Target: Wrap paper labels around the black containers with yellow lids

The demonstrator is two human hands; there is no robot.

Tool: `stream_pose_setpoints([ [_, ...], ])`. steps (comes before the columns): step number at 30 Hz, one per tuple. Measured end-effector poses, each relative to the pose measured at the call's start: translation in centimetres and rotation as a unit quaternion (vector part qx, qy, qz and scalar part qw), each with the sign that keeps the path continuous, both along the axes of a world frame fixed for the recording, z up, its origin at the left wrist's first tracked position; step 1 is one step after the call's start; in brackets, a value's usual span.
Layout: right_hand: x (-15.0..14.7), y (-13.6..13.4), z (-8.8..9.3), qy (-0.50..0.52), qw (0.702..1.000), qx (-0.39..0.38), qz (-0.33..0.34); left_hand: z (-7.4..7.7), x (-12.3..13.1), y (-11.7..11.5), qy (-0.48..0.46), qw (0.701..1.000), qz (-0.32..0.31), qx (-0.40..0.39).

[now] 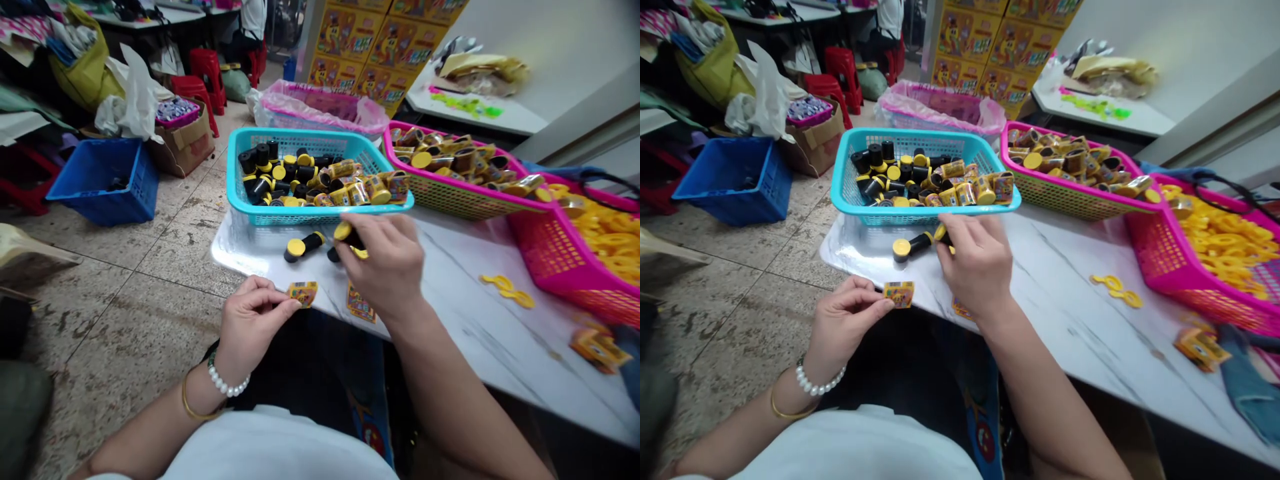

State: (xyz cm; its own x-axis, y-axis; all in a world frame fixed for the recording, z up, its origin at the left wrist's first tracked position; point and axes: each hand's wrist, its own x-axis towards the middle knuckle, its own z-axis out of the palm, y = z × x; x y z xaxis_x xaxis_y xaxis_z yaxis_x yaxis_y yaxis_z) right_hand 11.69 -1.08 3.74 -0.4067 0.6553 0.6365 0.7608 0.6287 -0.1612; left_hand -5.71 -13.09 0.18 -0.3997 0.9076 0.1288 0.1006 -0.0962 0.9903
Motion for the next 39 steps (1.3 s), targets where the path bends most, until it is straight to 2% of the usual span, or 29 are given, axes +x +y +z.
stream_pose_setpoints([
  [2,0.1,-1.6,0.2,0.144,0.989,-0.034,0.004,0.2,-0.3,0.3,-0.011,1.0,0.002,-0.009],
  [4,0.4,-3.5,0.0,0.286,0.947,-0.142,0.027,0.5,-0.5,0.5,-0.036,0.999,-0.016,-0.036],
  [7,0.8,-5.9,-1.0,0.442,0.825,-0.339,0.09,0.8,-0.4,0.8,-0.099,0.987,-0.061,-0.114],
  [9,1.0,-7.0,-1.9,0.498,0.751,-0.416,0.124,0.8,-0.2,1.1,-0.149,0.972,-0.084,-0.159],
  [10,1.0,-7.4,-2.3,0.516,0.727,-0.434,0.131,0.7,-0.1,1.3,-0.174,0.965,-0.093,-0.17],
  [11,0.9,-7.7,-2.7,0.526,0.714,-0.443,0.132,0.7,0.0,1.4,-0.201,0.958,-0.103,-0.178],
  [13,0.5,-8.3,-3.4,0.535,0.707,-0.446,0.123,0.5,0.2,1.7,-0.257,0.936,-0.132,-0.202],
  [15,0.1,-8.7,-3.9,0.538,0.702,-0.454,0.109,0.5,0.3,1.8,-0.307,0.904,-0.175,-0.241],
  [17,-0.2,-9.0,-4.2,0.558,0.685,-0.456,0.104,0.4,0.3,2.0,-0.352,0.872,-0.206,-0.271],
  [20,-0.4,-9.2,-4.3,0.609,0.654,-0.436,0.103,0.4,0.3,2.1,-0.417,0.842,-0.205,-0.274],
  [23,-0.6,-9.2,-4.1,0.618,0.65,-0.432,0.093,0.5,0.2,2.2,-0.46,0.824,-0.197,-0.265],
  [28,-1.0,-9.2,-4.2,0.602,0.677,-0.417,0.071,0.5,0.4,2.3,-0.5,0.799,-0.216,-0.254],
  [34,-1.0,-9.7,-4.0,0.558,0.733,-0.385,0.054,0.1,1.0,2.2,-0.495,0.805,-0.21,-0.251],
  [39,-1.3,-9.7,-3.5,0.524,0.789,-0.318,0.04,0.0,1.2,2.4,-0.507,0.799,-0.208,-0.248],
])
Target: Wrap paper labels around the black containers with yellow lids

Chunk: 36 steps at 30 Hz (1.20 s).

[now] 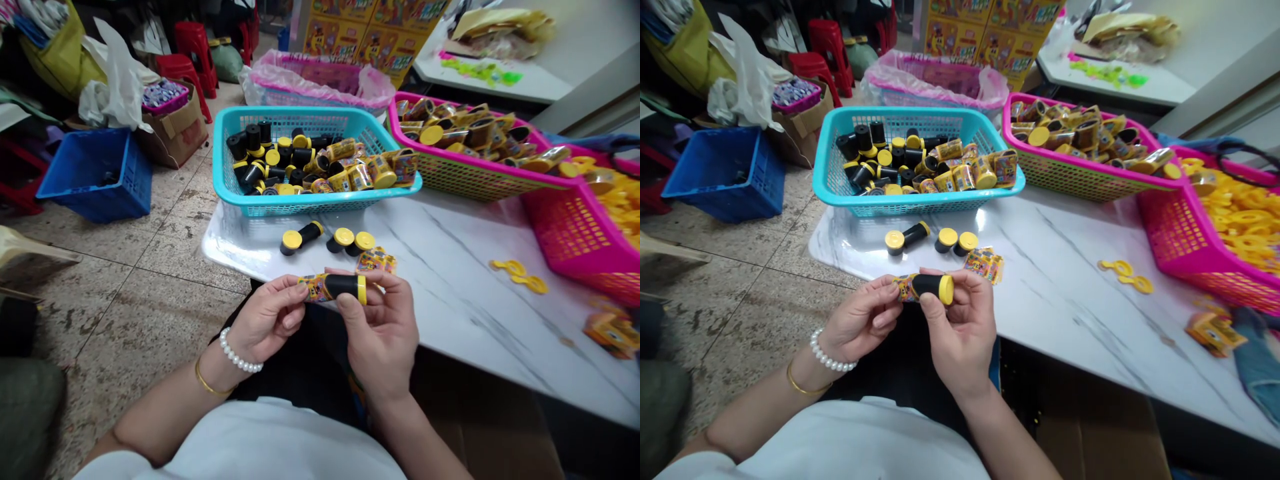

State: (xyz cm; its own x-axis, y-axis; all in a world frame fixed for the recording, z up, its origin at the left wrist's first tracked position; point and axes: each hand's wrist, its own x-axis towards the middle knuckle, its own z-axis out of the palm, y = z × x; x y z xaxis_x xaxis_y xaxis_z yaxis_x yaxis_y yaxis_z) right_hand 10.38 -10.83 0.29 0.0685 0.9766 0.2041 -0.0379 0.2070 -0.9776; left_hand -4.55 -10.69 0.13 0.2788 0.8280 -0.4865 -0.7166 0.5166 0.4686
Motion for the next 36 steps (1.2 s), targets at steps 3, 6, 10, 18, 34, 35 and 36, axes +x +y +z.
stream_pose_setpoints([
  [3,0.1,0.0,0.2,-0.037,0.999,0.014,0.01,-0.1,0.0,0.1,-0.002,1.0,0.018,-0.008],
  [6,0.4,0.0,0.2,-0.038,0.999,0.014,0.028,0.0,0.1,0.0,0.022,0.999,0.025,0.009],
  [10,0.8,-0.1,0.3,-0.012,0.999,0.033,0.036,0.4,-0.1,-0.6,0.115,0.988,0.074,0.067],
  [18,1.7,-0.1,-0.4,-0.131,0.982,0.106,0.086,0.2,-1.6,-0.1,0.155,0.971,-0.04,0.177],
  [34,3.2,0.9,0.7,-0.305,0.892,0.317,0.099,0.8,-2.2,0.4,0.211,0.95,-0.13,0.188],
  [35,3.0,0.9,0.5,-0.297,0.901,0.302,0.091,1.0,-2.1,0.3,0.237,0.94,-0.119,0.215],
  [36,2.8,0.9,0.3,-0.277,0.919,0.266,0.085,1.1,-1.8,0.3,0.272,0.925,-0.099,0.247],
])
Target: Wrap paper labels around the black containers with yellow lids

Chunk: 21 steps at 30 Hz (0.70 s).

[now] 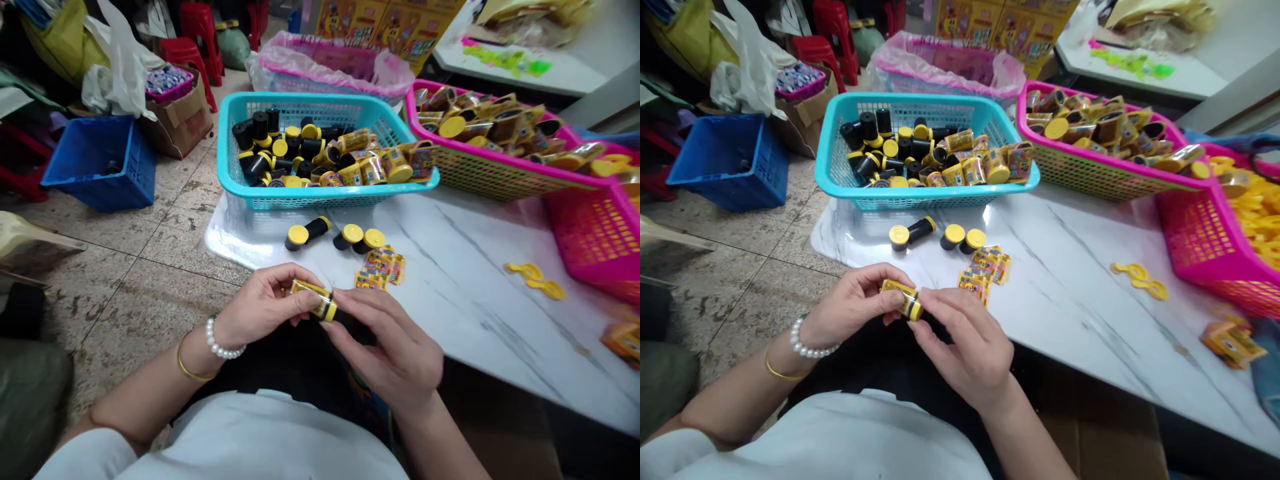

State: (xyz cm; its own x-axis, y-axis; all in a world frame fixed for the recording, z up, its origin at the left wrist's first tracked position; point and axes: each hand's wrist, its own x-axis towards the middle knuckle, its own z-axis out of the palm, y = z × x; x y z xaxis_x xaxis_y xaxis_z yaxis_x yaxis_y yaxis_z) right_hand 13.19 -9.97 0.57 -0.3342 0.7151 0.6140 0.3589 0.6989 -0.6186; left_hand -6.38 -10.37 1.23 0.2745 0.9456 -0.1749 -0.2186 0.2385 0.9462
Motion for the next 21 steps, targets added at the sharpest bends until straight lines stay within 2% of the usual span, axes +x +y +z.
stream_pose_setpoints([
  [3,-0.7,-0.1,-0.8,0.102,0.978,-0.182,-0.012,0.2,0.7,0.0,0.104,0.985,0.04,0.129],
  [4,-0.8,-0.2,-0.9,0.127,0.963,-0.238,-0.008,0.2,0.7,0.0,0.128,0.979,0.041,0.15],
  [6,-0.8,-0.2,-1.0,0.145,0.941,-0.306,-0.005,0.0,0.6,0.2,0.129,0.982,0.023,0.139],
  [9,-0.2,-0.2,-0.7,0.154,0.926,-0.345,-0.005,-0.3,0.1,0.6,0.045,0.998,-0.031,0.042],
  [11,0.2,0.0,-0.4,0.173,0.914,-0.367,0.028,-0.6,-0.1,0.8,-0.018,0.997,-0.066,-0.023],
  [13,0.4,0.2,-0.1,0.192,0.9,-0.383,0.076,-0.7,0.1,0.9,-0.056,0.993,-0.077,-0.073],
  [16,0.3,0.5,-0.2,0.202,0.897,-0.379,0.107,-1.0,0.6,0.9,-0.1,0.984,-0.077,-0.124],
  [21,-0.3,0.3,-1.1,0.272,0.886,-0.366,0.084,-1.2,0.7,0.8,-0.185,0.964,-0.107,-0.159],
])
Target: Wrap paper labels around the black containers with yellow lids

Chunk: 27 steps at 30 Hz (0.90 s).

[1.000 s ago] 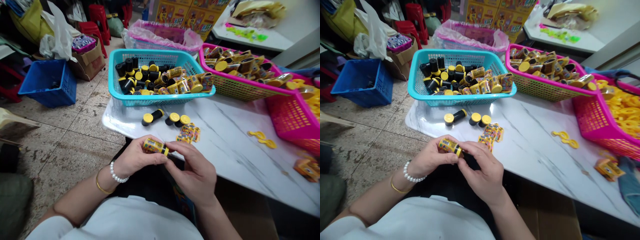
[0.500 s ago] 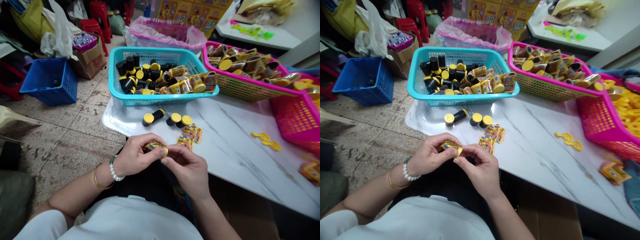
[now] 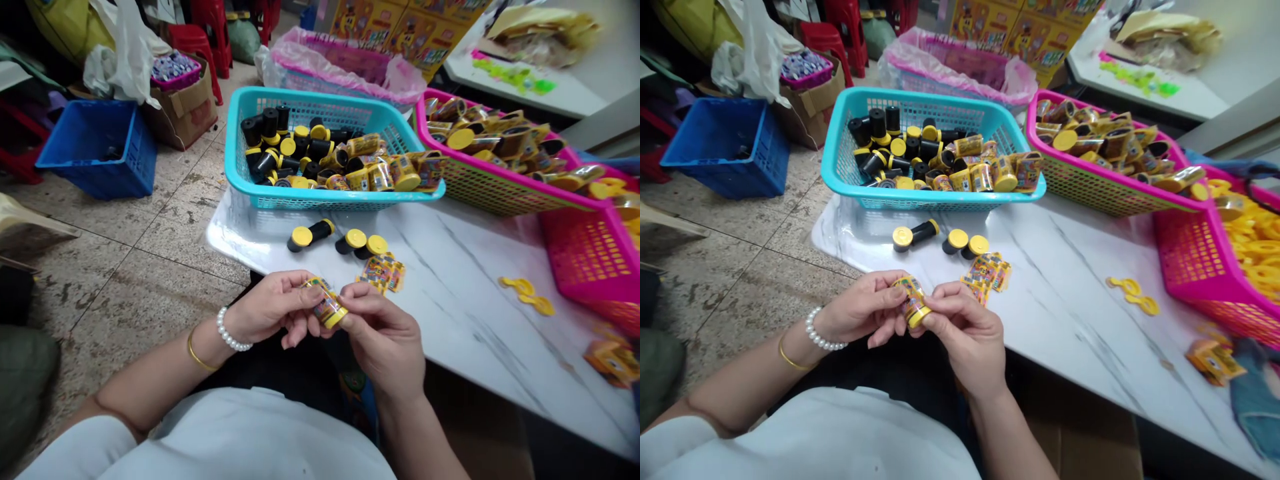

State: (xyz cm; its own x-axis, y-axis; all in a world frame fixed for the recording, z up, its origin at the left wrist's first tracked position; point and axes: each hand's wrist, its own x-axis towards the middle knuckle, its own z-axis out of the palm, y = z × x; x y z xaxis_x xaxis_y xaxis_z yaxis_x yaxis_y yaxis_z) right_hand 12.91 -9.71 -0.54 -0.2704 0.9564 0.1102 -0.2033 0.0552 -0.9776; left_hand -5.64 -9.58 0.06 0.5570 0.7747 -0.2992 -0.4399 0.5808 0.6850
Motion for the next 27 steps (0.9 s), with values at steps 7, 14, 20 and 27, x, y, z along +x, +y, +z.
stream_pose_setpoints([
  [7,-0.7,-0.4,0.4,-0.124,0.985,0.114,-0.037,-0.1,0.2,0.0,0.086,0.995,0.055,0.013],
  [14,-0.7,-1.5,-0.3,-0.196,0.963,0.147,-0.113,0.5,0.2,0.0,0.116,0.984,0.134,0.027],
  [20,-1.1,-1.9,0.0,-0.216,0.953,0.14,-0.159,0.5,0.3,-0.2,0.118,0.982,0.146,0.037],
  [27,-0.8,0.2,-0.2,-0.033,0.98,-0.181,-0.073,-0.1,0.1,-0.1,0.161,0.955,0.157,0.192],
])
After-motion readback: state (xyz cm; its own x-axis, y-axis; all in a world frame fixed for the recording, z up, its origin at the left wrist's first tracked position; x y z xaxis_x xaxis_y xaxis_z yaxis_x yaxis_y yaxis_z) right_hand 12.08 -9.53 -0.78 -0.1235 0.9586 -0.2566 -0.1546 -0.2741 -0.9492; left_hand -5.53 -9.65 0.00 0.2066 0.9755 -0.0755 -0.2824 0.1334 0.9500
